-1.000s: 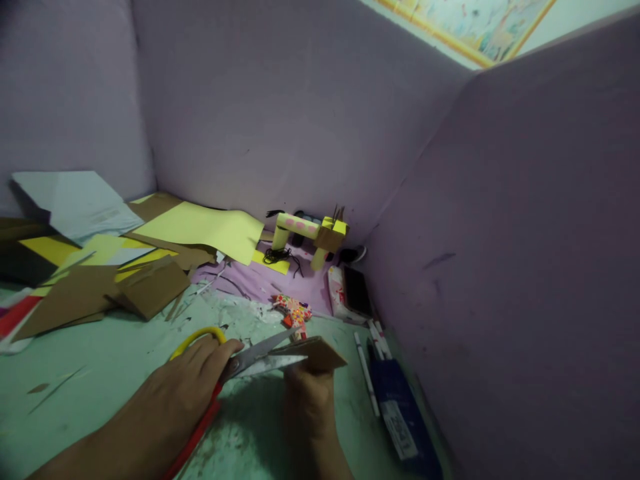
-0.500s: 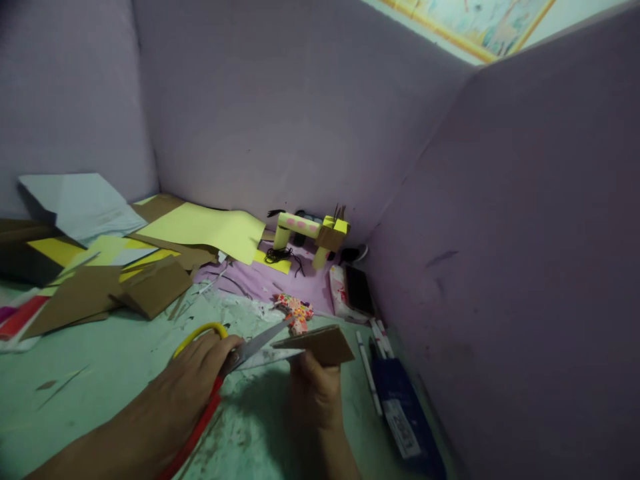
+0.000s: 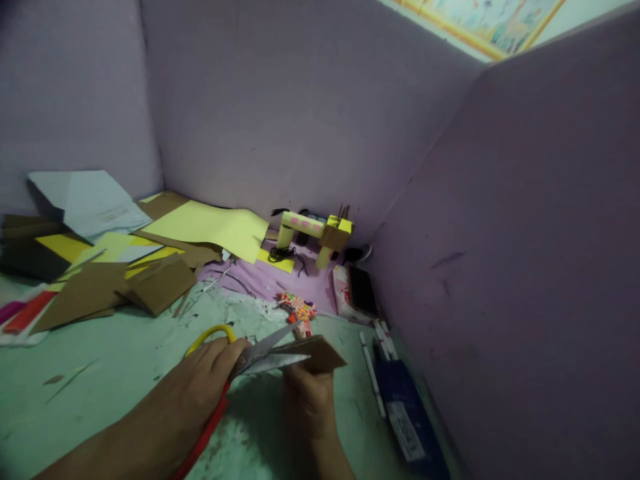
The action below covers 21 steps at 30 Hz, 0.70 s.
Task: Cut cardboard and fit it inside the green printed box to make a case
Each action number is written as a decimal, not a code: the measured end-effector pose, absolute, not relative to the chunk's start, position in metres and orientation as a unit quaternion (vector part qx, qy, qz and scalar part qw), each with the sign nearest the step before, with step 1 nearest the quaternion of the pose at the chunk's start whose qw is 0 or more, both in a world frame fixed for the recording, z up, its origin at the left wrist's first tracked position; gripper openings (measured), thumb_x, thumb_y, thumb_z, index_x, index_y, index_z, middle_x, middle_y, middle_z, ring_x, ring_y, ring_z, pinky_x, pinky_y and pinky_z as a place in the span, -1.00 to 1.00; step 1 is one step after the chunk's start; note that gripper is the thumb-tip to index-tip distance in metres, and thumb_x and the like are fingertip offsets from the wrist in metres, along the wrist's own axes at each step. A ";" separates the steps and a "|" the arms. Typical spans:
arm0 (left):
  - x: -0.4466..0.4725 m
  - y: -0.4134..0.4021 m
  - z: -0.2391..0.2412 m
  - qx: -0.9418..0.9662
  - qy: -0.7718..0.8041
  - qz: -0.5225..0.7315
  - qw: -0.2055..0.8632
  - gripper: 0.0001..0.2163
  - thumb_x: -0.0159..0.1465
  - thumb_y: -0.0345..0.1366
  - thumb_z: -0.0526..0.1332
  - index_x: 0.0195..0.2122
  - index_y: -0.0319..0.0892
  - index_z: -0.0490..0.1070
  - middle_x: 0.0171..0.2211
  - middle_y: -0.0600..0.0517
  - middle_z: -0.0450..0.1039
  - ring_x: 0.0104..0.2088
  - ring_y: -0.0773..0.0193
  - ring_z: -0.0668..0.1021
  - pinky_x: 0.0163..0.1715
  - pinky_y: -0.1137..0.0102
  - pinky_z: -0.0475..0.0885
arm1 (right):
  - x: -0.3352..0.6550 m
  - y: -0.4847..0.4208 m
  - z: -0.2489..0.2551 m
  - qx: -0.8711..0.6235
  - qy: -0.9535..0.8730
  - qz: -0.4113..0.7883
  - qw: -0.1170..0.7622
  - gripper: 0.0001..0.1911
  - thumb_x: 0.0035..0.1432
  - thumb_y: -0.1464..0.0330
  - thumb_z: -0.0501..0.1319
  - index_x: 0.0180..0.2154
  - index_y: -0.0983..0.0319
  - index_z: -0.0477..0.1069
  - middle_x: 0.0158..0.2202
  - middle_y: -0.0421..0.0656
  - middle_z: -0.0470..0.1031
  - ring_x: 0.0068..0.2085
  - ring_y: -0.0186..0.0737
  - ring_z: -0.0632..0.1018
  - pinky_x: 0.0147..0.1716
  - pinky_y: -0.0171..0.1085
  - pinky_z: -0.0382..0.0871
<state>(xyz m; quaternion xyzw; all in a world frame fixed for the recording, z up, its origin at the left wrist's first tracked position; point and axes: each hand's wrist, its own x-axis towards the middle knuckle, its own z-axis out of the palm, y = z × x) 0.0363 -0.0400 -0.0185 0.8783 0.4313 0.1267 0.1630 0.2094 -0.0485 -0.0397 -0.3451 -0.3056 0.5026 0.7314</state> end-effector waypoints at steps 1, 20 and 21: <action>0.036 -0.040 -0.018 0.880 0.429 0.124 0.161 -0.53 0.15 -0.57 -0.06 0.09 -0.13 0.08 -0.11 -0.10 0.31 -0.13 0.11 0.38 -0.10 0.13 0.34 | 0.210 -0.049 -0.040 -0.343 -0.308 0.503 0.731 -0.78 -0.31 0.38 0.46 -0.47 0.15 0.55 -0.54 -0.24 0.54 -0.46 -0.24 0.50 -0.39 -0.29 0.38; 0.038 -0.043 -0.015 0.892 0.430 0.070 0.125 -0.49 0.09 -0.69 -0.08 0.06 -0.22 0.11 -0.17 -0.13 0.33 -0.19 0.08 0.45 -0.19 0.14 0.42 | 0.208 -0.048 -0.051 -0.319 -0.282 0.534 0.731 -0.71 -0.22 0.32 0.46 -0.33 0.09 0.57 -0.39 -0.24 0.61 -0.35 -0.24 0.57 -0.28 -0.28 0.44; 0.037 -0.043 -0.014 0.892 0.429 0.064 0.125 -0.49 0.08 -0.69 -0.07 0.06 -0.23 0.11 -0.17 -0.13 0.33 -0.19 0.08 0.46 -0.21 0.15 0.42 | 0.208 -0.048 -0.052 -0.320 -0.282 0.532 0.731 -0.72 -0.22 0.32 0.46 -0.33 0.09 0.57 -0.39 -0.24 0.62 -0.35 -0.24 0.57 -0.28 -0.27 0.44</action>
